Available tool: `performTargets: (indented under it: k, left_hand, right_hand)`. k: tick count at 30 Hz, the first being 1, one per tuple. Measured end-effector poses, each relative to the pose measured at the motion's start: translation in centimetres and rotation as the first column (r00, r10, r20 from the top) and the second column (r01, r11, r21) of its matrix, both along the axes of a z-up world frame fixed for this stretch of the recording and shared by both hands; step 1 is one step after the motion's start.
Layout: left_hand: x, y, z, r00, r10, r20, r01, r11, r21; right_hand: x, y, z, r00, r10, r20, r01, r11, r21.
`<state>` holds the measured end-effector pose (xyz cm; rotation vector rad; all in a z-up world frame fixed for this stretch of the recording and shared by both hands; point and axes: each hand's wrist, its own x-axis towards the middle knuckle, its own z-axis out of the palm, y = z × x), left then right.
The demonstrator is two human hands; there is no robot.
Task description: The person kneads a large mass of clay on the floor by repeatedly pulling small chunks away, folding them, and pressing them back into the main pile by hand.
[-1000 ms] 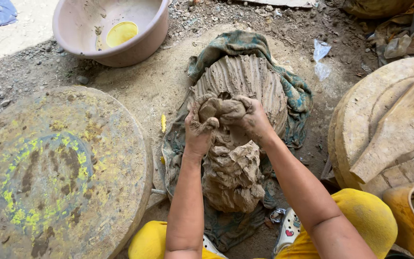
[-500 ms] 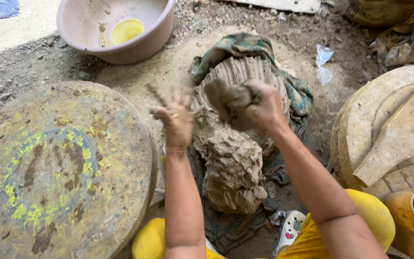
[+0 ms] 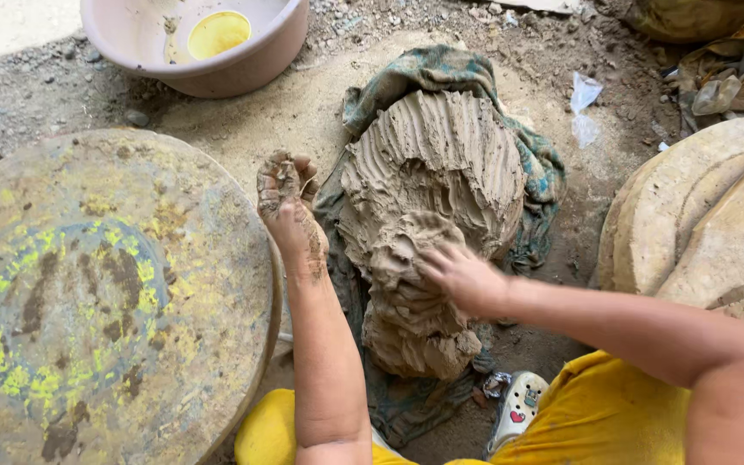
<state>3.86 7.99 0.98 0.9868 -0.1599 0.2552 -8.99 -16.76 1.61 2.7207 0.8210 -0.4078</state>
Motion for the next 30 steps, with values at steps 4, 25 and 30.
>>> performTargets:
  k: [4, 25, 30]
  left_hand:
    - [0.4, -1.4, 1.3, 0.992, -0.105, 0.065, 0.107, 0.994, -0.030]
    - [1.1, -2.9, -1.4, 0.990, -0.140, -0.020, 0.141, 0.988, 0.064]
    - [1.4, -3.3, -2.3, 0.985, -0.175, -0.015, 0.175, 0.983, 0.048]
  right_hand:
    - [3.9, -3.5, -3.3, 0.922, 0.014, -0.388, 0.107, 0.951, 0.290]
    - [1.9, 9.7, -8.2, 0.998, -0.062, -0.021, 0.062, 0.998, -0.006]
    - [-2.7, 9.1, -3.4, 0.984, 0.096, -0.149, -0.095, 0.995, 0.012]
